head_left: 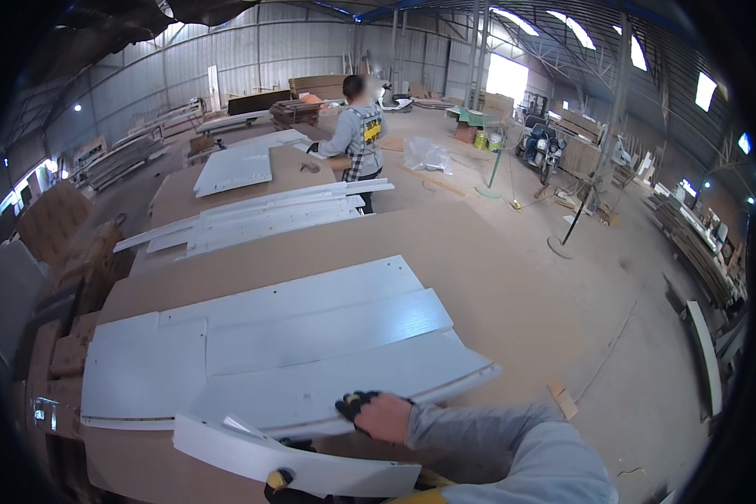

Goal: The person assembles white and brown flat-pack furniture panels on a large workbench. They align pre-drilled holes, insert small wooden dowels, and fit side panels into place. The person handles multiple panel types and repeatedly adjusts alignment to complete the assembly.

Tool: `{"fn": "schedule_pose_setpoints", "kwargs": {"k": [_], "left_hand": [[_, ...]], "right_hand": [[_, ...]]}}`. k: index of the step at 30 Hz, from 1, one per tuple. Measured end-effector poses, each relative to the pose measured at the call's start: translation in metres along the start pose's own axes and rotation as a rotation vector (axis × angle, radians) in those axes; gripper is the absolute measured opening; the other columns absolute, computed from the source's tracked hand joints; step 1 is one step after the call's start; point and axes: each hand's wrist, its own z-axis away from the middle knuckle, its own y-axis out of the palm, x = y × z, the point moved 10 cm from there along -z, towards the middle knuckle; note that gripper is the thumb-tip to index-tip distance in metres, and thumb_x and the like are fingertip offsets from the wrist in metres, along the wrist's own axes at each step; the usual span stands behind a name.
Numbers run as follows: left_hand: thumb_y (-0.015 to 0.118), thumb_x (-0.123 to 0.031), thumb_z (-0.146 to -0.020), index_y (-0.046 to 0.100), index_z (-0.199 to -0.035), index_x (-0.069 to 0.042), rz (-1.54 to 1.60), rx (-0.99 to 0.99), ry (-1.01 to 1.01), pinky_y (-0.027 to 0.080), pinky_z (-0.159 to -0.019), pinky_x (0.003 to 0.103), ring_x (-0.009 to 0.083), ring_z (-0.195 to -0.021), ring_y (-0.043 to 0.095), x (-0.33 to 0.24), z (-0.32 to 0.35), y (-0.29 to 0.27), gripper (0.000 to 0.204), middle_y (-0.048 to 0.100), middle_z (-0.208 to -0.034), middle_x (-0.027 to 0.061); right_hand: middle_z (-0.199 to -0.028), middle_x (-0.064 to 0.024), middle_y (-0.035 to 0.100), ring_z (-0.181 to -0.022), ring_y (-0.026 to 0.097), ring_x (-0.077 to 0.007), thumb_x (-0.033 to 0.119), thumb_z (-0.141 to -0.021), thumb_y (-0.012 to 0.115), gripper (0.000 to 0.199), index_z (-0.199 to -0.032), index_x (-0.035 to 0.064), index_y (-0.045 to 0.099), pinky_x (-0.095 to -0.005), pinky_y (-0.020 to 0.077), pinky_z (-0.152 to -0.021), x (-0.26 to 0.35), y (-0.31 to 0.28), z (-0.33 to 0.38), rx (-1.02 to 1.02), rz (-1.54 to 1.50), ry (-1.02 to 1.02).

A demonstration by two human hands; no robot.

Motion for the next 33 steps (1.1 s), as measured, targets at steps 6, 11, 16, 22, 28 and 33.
{"fn": "schedule_pose_setpoints", "kwargs": {"k": [6, 11, 16, 22, 28, 33], "left_hand": [[0.057, -0.02, -0.089, 0.036, -0.135, 0.001, -0.58, 0.018, 0.308, 0.044, -0.099, 0.039, 0.0238, -0.115, 0.053, -0.037, -0.018, 0.055, 0.055, 0.049, -0.13, 0.0163], [0.062, -0.022, -0.085, 0.032, -0.139, -0.002, -0.176, -0.047, 0.21, 0.036, -0.107, 0.043, 0.026, -0.127, 0.044, -0.014, -0.021, -0.016, 0.065, 0.045, -0.135, 0.0151], [0.064, -0.023, -0.08, 0.04, -0.133, -0.004, 0.184, -0.042, 0.213, 0.035, -0.106, 0.046, 0.0305, -0.124, 0.045, 0.002, -0.024, -0.043, 0.062, 0.047, -0.133, 0.0162], [0.057, -0.027, -0.084, 0.035, -0.138, -0.003, 0.075, -0.081, 0.317, 0.034, -0.107, 0.049, 0.0325, -0.128, 0.041, 0.01, -0.039, -0.062, 0.063, 0.041, -0.14, 0.0174], [0.055, -0.023, -0.085, 0.036, -0.139, -0.006, 0.184, -0.187, 0.268, 0.032, -0.108, 0.048, 0.0314, -0.128, 0.042, 0.04, -0.065, -0.1, 0.06, 0.04, -0.141, 0.0169], [0.037, -0.036, -0.096, 0.036, -0.138, -0.003, 0.104, -0.419, 0.06, 0.033, -0.108, 0.048, 0.0301, -0.127, 0.043, 0.067, -0.086, -0.085, 0.053, 0.042, -0.139, 0.0173]], "right_hand": [[-0.079, -0.0182, 0.065, -0.077, 0.063, -0.0359, 0.025, -0.07, 0.06, 0.026, -0.085, 0.0045, 0.067, -0.0453, 0.0499, -0.07, -0.103, -0.08, -0.066, 0.102, -0.092, 0.256], [-0.07, -0.0156, 0.063, -0.065, 0.061, -0.025, 0.021, -0.066, 0.078, 0.034, -0.09, 0.0002, 0.066, -0.0371, 0.0492, -0.062, -0.162, -0.165, -0.095, -0.249, -0.407, 0.036], [-0.071, -0.0049, 0.06, -0.063, 0.051, -0.0121, 0.016, -0.07, 0.077, 0.034, -0.096, -0.0013, 0.064, -0.0287, 0.0437, -0.058, -0.234, -0.192, -0.13, -0.272, -0.418, 0.128], [-0.071, -0.0048, 0.06, -0.065, 0.052, -0.0139, 0.014, -0.066, 0.078, 0.039, -0.098, -0.0041, 0.063, -0.0306, 0.0438, -0.059, -0.301, -0.159, -0.186, -0.323, -0.426, 0.175], [-0.07, -0.0092, 0.057, -0.068, 0.052, -0.0182, 0.026, -0.064, 0.083, 0.048, -0.095, -0.0043, 0.063, -0.0325, 0.0436, -0.062, -0.341, -0.118, -0.238, -0.257, -0.368, 0.08], [-0.073, -0.0141, 0.057, -0.072, 0.051, -0.0212, 0.042, -0.067, 0.08, 0.054, -0.087, -0.0044, 0.06, -0.0346, 0.0419, -0.066, -0.385, -0.094, -0.292, -0.008, -0.231, 0.028]]}}
